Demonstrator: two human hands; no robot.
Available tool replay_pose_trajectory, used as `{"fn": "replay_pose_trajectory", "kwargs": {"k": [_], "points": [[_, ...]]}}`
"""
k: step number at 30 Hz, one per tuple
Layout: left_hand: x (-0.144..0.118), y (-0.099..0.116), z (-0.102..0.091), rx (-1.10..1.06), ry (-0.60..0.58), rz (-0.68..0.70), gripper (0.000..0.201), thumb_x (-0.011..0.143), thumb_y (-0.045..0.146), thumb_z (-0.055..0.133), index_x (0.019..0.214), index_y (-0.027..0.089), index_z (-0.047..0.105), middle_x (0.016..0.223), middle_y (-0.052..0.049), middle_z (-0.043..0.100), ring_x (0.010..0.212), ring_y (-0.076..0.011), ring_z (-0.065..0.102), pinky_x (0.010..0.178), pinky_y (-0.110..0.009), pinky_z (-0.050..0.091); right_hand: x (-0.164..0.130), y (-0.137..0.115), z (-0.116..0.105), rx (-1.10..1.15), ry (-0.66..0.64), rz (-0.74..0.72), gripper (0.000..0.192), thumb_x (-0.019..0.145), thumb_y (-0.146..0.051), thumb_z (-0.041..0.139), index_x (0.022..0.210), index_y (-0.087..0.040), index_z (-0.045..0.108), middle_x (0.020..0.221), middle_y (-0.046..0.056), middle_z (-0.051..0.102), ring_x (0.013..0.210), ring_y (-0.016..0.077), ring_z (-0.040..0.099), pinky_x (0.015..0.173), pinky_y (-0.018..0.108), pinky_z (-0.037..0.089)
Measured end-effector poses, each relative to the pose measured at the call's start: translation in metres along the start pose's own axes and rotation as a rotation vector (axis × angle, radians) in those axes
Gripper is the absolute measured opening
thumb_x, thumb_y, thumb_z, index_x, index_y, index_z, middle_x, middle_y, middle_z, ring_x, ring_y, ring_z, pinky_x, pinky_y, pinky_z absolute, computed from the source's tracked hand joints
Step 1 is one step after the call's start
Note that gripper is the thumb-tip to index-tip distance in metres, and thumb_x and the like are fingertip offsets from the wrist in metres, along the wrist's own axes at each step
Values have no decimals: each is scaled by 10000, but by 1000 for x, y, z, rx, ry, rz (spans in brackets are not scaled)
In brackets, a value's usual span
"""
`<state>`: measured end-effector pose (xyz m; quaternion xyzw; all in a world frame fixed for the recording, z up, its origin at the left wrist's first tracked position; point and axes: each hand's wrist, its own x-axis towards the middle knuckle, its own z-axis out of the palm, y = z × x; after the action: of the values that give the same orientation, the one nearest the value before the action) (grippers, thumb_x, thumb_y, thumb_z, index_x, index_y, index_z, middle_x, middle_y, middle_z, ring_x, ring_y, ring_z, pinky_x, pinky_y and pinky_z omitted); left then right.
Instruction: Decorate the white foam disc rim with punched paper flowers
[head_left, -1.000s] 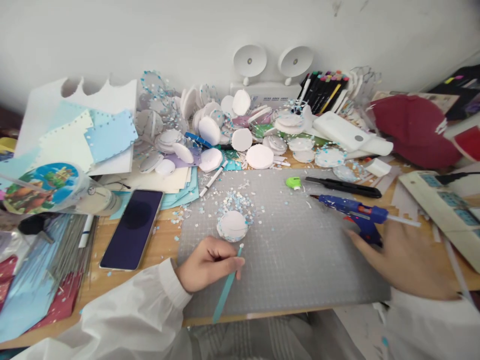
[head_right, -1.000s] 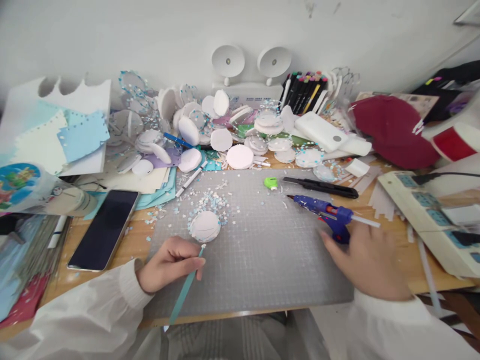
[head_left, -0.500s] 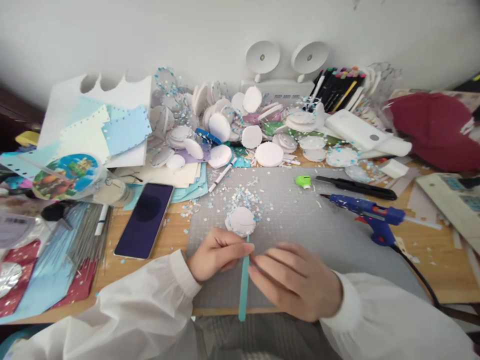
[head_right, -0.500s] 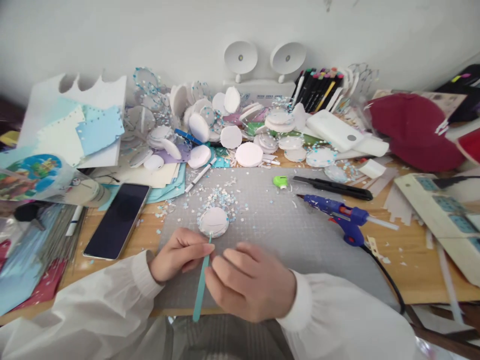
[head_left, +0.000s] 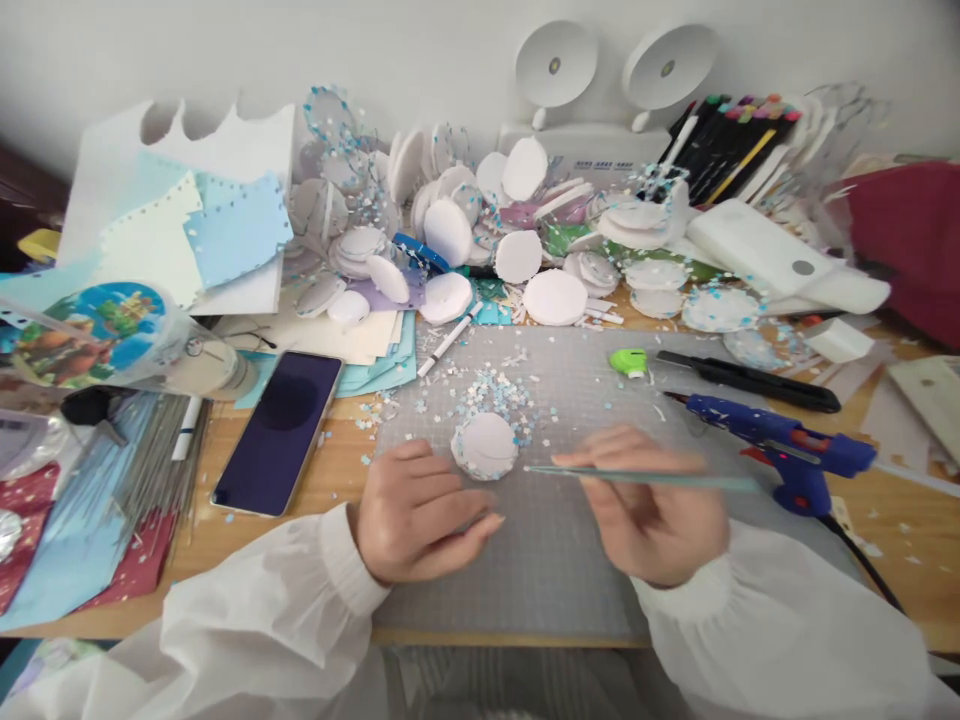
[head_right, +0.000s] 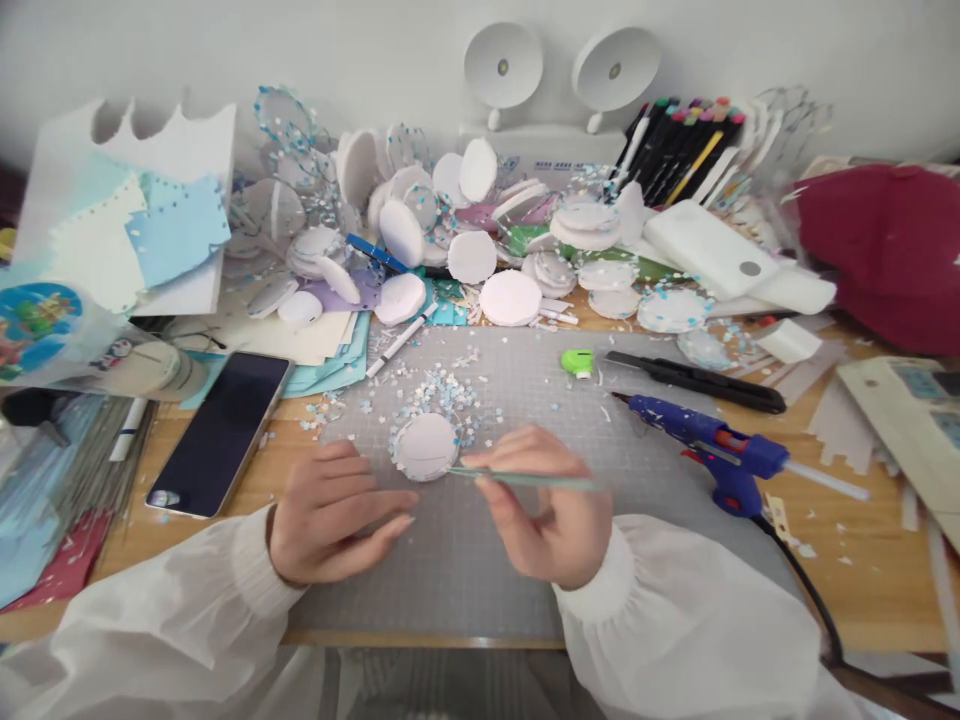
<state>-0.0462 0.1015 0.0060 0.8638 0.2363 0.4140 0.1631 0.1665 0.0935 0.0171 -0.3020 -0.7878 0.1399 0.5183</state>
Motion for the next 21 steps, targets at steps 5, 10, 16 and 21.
{"fn": "replay_pose_trajectory", "kwargs": {"k": [5, 10, 16, 21], "points": [[-1, -5, -3, 353, 15, 62, 135, 763, 196, 694, 867, 120, 651, 523, 35, 620, 431, -92, 485, 483, -261, 336, -7, 10, 11, 357, 252, 396, 211, 803, -12, 537, 898, -198, 571, 705, 0, 556, 629, 143, 603, 544, 292, 529], [-1, -5, 0, 432, -38, 30, 188, 753, 213, 727, 898, 117, 654, 525, 48, 610, 436, -80, 504, 484, -247, 362, -13, 9, 13, 475, 191, 599, 173, 803, -47, 583, 847, -209, 542, 763, -16, 515, 634, 121, 606, 544, 265, 546], [-4, -6, -2, 439, -82, 52, 235, 730, 125, 740, 947, 90, 657, 498, 50, 592, 441, -85, 464, 492, -259, 338, -15, 8, 14, 491, 190, 697, 173, 792, -77, 626, 782, -218, 526, 740, -28, 529, 612, 107, 610, 548, 240, 548], [-10, -7, -3, 401, -87, 61, 286, 727, 102, 734, 997, 61, 650, 527, 37, 603, 478, -95, 463, 512, -271, 332, -14, 6, 13, 497, 144, 705, 180, 802, -78, 624, 766, -222, 523, 706, -27, 547, 603, 107, 603, 536, 236, 526]]}}
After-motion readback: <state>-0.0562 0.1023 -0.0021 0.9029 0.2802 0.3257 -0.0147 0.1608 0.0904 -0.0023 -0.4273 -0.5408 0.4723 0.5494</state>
